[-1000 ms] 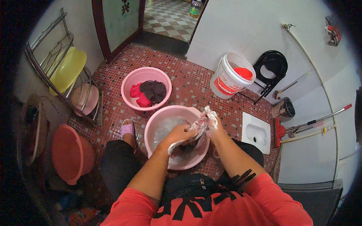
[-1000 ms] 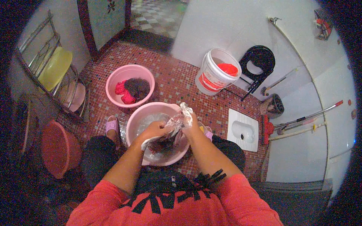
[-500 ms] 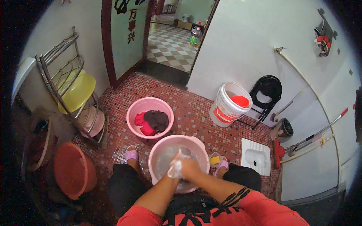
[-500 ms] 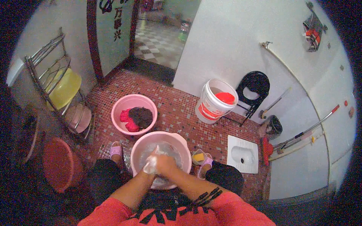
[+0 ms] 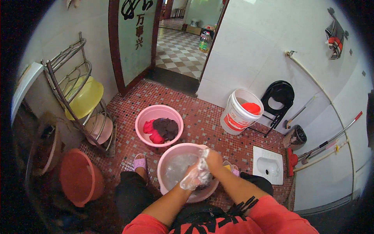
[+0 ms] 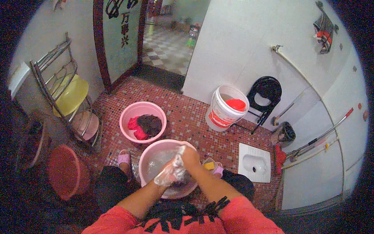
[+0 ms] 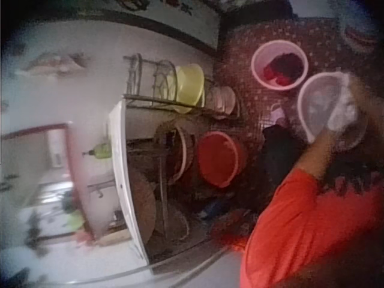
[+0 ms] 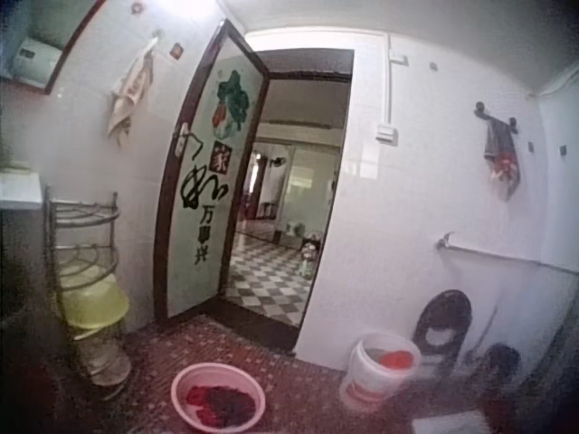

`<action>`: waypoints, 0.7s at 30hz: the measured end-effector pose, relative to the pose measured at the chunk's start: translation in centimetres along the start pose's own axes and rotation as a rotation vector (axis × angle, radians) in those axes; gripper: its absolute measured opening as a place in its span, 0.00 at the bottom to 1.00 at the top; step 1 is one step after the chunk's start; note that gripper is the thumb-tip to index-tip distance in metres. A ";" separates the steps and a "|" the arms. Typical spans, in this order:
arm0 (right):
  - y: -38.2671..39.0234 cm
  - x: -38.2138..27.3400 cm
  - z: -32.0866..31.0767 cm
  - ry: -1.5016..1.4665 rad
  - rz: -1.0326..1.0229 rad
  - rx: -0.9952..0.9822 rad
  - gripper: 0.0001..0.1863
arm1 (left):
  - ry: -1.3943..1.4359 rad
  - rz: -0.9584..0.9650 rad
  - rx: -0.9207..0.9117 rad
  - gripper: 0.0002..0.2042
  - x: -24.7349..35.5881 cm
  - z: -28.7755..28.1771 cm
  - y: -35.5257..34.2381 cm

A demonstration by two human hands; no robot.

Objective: The person washes a striped garment by hand in a basin of soapy water, scrubbing the fabric with their hands and a small yellow sponge.

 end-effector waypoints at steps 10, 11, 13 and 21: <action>2.7 0.3 6.1 0.258 -0.173 -0.132 0.11 | -0.018 0.026 -0.060 0.17 -0.1 0.4 -0.4; 0.9 2.0 4.0 0.282 -0.016 -0.053 0.11 | -0.024 0.027 -0.068 0.17 0.1 0.5 -0.4; -0.3 -2.1 -2.4 -0.028 0.031 0.042 0.11 | 0.085 0.038 -0.115 0.17 0.0 -1.1 -0.1; 3.5 -0.4 6.2 0.349 -0.320 -0.116 0.12 | 0.116 -0.056 -0.215 0.16 1.1 3.4 -1.8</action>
Point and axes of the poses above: each hand's wrist, its own y-axis away from the middle knuckle, its own z-axis out of the palm, x = y × z, the point moved 7 cm from there along -y, towards the middle knuckle, and after that the axes turned 9 degrees about -y, right-handed, at the moved point
